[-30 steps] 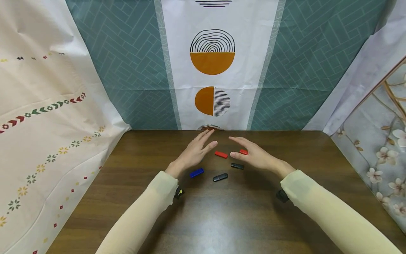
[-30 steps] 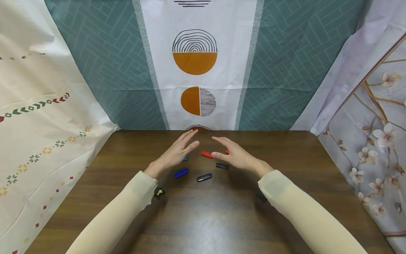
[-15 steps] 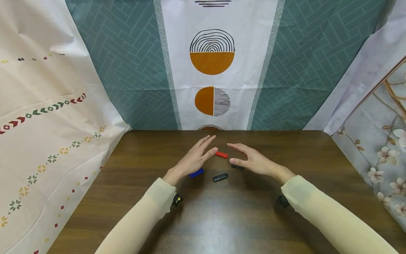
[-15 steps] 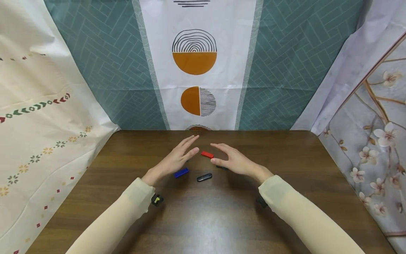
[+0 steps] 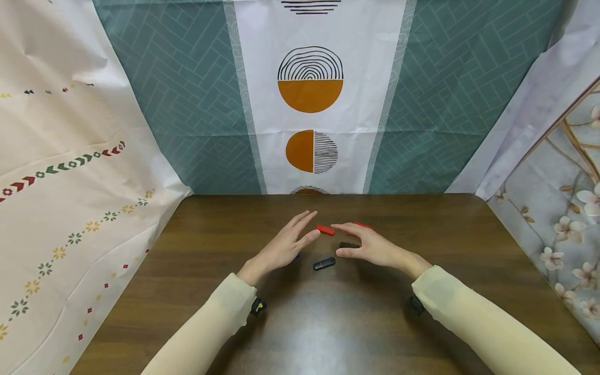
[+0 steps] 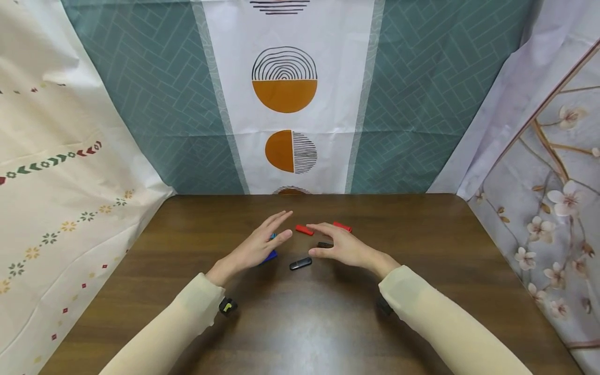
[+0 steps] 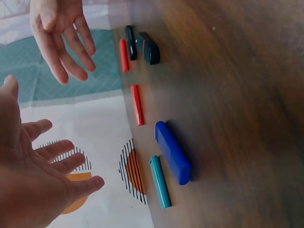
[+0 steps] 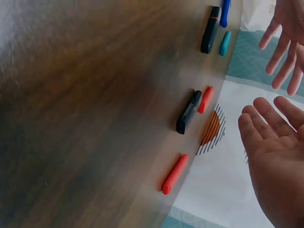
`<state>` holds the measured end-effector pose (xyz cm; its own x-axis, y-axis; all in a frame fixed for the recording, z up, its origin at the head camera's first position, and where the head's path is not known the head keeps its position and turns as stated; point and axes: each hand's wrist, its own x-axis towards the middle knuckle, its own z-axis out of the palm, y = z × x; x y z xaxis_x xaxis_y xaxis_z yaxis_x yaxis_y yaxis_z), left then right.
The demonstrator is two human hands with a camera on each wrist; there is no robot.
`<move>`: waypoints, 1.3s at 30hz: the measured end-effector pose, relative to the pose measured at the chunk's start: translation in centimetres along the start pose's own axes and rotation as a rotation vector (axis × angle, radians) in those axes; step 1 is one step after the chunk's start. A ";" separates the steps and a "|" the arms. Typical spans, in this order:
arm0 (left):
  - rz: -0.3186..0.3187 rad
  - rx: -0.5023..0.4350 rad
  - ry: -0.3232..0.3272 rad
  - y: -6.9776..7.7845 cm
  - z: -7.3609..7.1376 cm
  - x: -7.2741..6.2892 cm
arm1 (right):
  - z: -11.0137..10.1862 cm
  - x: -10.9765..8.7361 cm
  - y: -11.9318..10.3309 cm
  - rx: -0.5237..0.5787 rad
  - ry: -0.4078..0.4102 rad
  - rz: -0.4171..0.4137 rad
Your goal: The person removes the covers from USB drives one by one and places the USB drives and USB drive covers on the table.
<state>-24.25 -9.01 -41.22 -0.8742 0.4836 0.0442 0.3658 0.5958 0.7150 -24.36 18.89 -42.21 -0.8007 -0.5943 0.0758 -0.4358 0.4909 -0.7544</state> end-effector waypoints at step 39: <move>0.023 0.019 -0.101 -0.7 1.5 -1.9 | 2.9 0.7 1.2 -0.009 -0.077 -0.056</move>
<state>-22.38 -9.37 -42.91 -0.8293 0.5587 -0.0108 0.3920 0.5954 0.7013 -24.25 17.17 -44.92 -0.7411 -0.6680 0.0674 -0.4830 0.4608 -0.7446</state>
